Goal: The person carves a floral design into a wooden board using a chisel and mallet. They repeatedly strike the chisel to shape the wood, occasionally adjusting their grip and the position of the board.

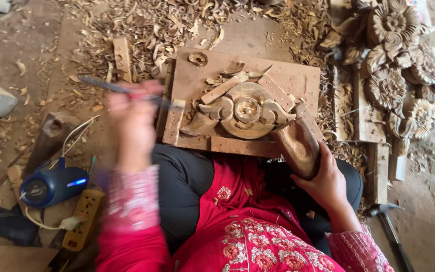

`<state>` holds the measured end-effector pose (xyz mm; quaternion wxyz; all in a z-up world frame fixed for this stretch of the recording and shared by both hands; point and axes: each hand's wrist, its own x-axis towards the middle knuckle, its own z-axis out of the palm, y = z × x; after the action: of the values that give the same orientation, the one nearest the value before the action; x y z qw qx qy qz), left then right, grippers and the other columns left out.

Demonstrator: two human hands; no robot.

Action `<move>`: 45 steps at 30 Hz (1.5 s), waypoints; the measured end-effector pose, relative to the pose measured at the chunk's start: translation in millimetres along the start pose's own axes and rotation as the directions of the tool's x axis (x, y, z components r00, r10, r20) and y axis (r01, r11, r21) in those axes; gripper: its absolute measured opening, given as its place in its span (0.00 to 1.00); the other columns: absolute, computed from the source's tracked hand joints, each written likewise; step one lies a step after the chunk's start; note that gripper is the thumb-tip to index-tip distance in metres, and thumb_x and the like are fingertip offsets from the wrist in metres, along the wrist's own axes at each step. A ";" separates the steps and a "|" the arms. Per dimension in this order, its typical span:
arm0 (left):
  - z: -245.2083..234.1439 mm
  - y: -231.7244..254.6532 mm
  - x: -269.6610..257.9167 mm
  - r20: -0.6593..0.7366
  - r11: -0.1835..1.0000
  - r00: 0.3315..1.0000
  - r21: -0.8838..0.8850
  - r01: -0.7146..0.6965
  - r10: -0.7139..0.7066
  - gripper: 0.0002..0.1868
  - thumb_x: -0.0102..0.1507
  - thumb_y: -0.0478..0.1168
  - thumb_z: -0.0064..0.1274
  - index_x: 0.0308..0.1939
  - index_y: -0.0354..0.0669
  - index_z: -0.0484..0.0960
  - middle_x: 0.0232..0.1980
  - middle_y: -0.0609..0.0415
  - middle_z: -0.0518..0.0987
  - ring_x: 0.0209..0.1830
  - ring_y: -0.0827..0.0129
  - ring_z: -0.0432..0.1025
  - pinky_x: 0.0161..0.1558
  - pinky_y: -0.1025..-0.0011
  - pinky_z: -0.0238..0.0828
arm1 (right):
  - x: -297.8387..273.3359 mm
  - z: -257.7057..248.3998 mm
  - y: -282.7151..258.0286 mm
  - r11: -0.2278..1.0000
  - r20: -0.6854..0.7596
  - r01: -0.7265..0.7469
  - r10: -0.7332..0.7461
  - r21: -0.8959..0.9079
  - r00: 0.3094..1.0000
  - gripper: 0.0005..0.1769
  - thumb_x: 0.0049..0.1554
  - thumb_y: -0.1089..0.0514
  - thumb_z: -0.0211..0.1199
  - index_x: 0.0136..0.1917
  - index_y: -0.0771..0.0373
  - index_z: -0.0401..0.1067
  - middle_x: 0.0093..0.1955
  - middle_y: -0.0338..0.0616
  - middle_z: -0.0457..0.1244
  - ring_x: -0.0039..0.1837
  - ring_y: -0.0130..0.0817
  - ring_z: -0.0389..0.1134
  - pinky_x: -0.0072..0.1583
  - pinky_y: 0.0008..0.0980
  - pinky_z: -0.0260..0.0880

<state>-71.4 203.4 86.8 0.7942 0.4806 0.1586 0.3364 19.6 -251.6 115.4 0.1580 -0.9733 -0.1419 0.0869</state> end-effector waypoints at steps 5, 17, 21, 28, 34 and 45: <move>125.0 -84.4 2.6 0.184 0.929 0.982 0.367 -0.036 -0.035 0.03 0.74 0.40 0.44 0.49 0.45 0.71 0.55 0.49 0.85 0.52 0.67 0.83 0.45 0.69 0.82 | -0.3 1.0 0.6 0.999 -0.024 0.031 -0.031 0.014 0.999 0.64 0.34 0.42 0.80 0.78 0.58 0.51 0.68 0.58 0.61 0.65 0.58 0.66 0.60 0.50 0.69; 130.8 -103.4 46.6 0.322 0.713 0.919 0.698 -0.069 -0.226 0.07 0.72 0.38 0.50 0.48 0.38 0.72 0.36 0.51 0.84 0.31 0.72 0.82 0.29 0.73 0.79 | 0.9 0.2 1.1 0.998 -0.032 0.039 -0.037 0.042 0.999 0.63 0.34 0.44 0.80 0.77 0.59 0.53 0.66 0.59 0.63 0.63 0.57 0.68 0.59 0.49 0.71; 132.8 -111.0 56.9 0.368 0.703 0.904 0.701 -0.117 -0.217 0.08 0.71 0.36 0.50 0.48 0.35 0.70 0.36 0.48 0.83 0.28 0.68 0.82 0.28 0.71 0.78 | 0.8 -1.8 -1.3 0.998 -0.018 0.022 -0.021 0.050 1.000 0.63 0.35 0.44 0.80 0.77 0.59 0.53 0.66 0.58 0.63 0.62 0.56 0.68 0.59 0.49 0.71; 135.0 -115.9 61.6 0.367 0.669 0.893 0.736 -0.105 -0.262 0.07 0.70 0.36 0.50 0.48 0.36 0.70 0.34 0.47 0.83 0.26 0.67 0.82 0.27 0.69 0.78 | 2.0 0.9 3.3 1.000 0.002 0.010 -0.010 0.024 1.000 0.63 0.35 0.44 0.80 0.77 0.60 0.53 0.65 0.58 0.63 0.60 0.57 0.69 0.57 0.49 0.72; 140.7 -114.6 64.9 0.389 0.639 0.865 0.762 -0.107 -0.319 0.07 0.71 0.37 0.50 0.48 0.38 0.70 0.36 0.48 0.83 0.27 0.68 0.82 0.27 0.71 0.80 | 9.2 -16.7 -11.1 0.997 -0.036 0.075 -0.074 0.018 0.997 0.58 0.35 0.45 0.78 0.75 0.58 0.58 0.64 0.55 0.66 0.58 0.52 0.71 0.55 0.46 0.74; 148.0 -121.7 59.2 0.485 0.613 0.868 0.720 -0.326 -0.108 0.07 0.67 0.39 0.55 0.45 0.43 0.73 0.33 0.48 0.83 0.34 0.52 0.80 0.37 0.57 0.76 | 165.4 -121.5 -81.2 0.678 -0.435 0.633 -0.731 -0.373 0.526 0.41 0.53 0.53 0.77 0.68 0.77 0.61 0.55 0.58 0.65 0.48 0.51 0.71 0.48 0.46 0.74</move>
<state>103.1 108.9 57.3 0.4942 0.8542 0.0552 0.1517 181.6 -161.9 235.4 0.1302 -0.8290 -0.4669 -0.2790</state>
